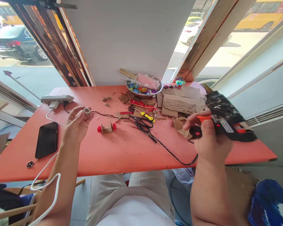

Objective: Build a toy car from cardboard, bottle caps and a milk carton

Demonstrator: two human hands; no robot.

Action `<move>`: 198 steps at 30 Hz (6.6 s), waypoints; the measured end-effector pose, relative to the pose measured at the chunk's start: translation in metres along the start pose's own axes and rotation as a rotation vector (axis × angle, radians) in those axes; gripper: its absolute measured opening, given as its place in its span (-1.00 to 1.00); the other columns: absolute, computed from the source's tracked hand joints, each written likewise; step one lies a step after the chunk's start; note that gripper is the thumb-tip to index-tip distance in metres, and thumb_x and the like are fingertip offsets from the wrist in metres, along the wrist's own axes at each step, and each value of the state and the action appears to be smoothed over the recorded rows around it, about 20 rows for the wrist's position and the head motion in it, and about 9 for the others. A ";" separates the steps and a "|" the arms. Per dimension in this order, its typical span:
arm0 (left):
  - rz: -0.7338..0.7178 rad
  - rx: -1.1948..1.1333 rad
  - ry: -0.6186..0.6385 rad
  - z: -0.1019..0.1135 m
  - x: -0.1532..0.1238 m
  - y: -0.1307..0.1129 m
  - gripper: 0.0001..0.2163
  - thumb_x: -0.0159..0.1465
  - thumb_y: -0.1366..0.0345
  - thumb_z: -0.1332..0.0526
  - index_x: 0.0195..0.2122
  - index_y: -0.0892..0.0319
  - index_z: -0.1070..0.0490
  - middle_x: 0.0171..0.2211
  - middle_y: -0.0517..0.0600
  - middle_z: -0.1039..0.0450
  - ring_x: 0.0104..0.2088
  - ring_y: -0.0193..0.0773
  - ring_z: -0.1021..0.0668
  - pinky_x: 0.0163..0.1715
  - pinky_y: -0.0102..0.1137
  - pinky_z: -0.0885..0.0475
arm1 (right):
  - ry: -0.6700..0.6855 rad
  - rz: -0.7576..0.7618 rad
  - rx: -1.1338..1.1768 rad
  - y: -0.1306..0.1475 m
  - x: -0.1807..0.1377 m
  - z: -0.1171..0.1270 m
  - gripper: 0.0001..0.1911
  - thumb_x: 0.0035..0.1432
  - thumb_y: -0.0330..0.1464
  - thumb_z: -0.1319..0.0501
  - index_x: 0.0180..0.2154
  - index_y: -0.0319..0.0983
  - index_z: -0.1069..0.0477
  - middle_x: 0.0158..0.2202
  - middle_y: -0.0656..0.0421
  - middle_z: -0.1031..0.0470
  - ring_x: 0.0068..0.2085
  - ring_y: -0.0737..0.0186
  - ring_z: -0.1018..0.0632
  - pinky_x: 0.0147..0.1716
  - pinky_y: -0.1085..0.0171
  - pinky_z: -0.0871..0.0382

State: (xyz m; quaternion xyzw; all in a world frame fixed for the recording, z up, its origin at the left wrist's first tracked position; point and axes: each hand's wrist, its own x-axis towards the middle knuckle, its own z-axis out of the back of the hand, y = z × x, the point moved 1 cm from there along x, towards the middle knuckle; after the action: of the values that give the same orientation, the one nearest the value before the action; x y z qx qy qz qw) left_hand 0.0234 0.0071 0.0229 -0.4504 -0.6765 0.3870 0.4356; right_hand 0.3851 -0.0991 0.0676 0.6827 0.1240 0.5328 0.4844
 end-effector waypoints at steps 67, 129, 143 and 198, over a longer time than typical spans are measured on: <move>0.232 -0.066 -0.021 -0.044 -0.118 0.009 -0.57 -0.05 -0.10 -0.66 -0.31 0.09 -0.73 -0.39 0.04 -0.73 -0.40 -0.18 -0.72 -0.25 -0.28 -0.68 | 0.795 -0.329 0.043 0.006 -0.088 -0.064 -0.57 0.37 0.02 -0.28 -0.42 -0.12 -0.37 -0.47 0.24 -0.44 -0.50 0.30 -0.40 -0.46 0.29 -0.33; -0.056 1.587 0.796 -0.020 -0.017 0.002 -0.63 0.24 0.32 -0.28 0.09 0.01 -0.54 0.00 0.00 -0.73 0.28 0.03 -0.58 0.56 0.19 0.08 | 0.683 -0.222 0.075 -0.040 -0.107 -0.040 -0.76 0.40 -0.12 -0.30 -0.25 -0.12 -0.48 -0.39 0.20 -0.58 -0.41 0.22 -0.57 -0.37 0.26 -0.50; -0.057 1.542 0.821 -0.020 -0.008 0.006 -0.69 0.22 0.29 -0.24 -0.01 0.01 -0.58 -0.11 -0.03 -0.73 0.25 0.03 -0.60 0.56 0.23 0.22 | 0.636 -0.178 0.029 -0.035 -0.103 -0.042 -0.73 0.39 -0.10 -0.30 -0.29 -0.12 -0.47 -0.42 0.19 -0.58 -0.45 0.20 -0.60 -0.42 0.27 -0.51; -0.092 1.353 0.712 0.032 -0.002 0.012 -0.44 0.32 -0.06 -0.28 0.31 -0.01 -0.46 0.31 0.11 -0.57 0.29 0.12 -0.59 0.53 0.17 -0.09 | 0.630 0.019 -0.998 -0.094 -0.033 0.040 -0.79 0.14 -0.27 -0.32 -0.15 -0.11 -0.52 -0.12 -0.01 -0.61 -0.12 -0.15 -0.65 -0.14 -0.09 -0.59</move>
State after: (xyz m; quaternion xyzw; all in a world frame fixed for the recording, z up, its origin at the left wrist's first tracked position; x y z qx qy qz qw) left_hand -0.0027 0.0043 0.0009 -0.1544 -0.1294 0.5299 0.8238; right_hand 0.4384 -0.0961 -0.0256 0.1822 -0.0099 0.7082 0.6820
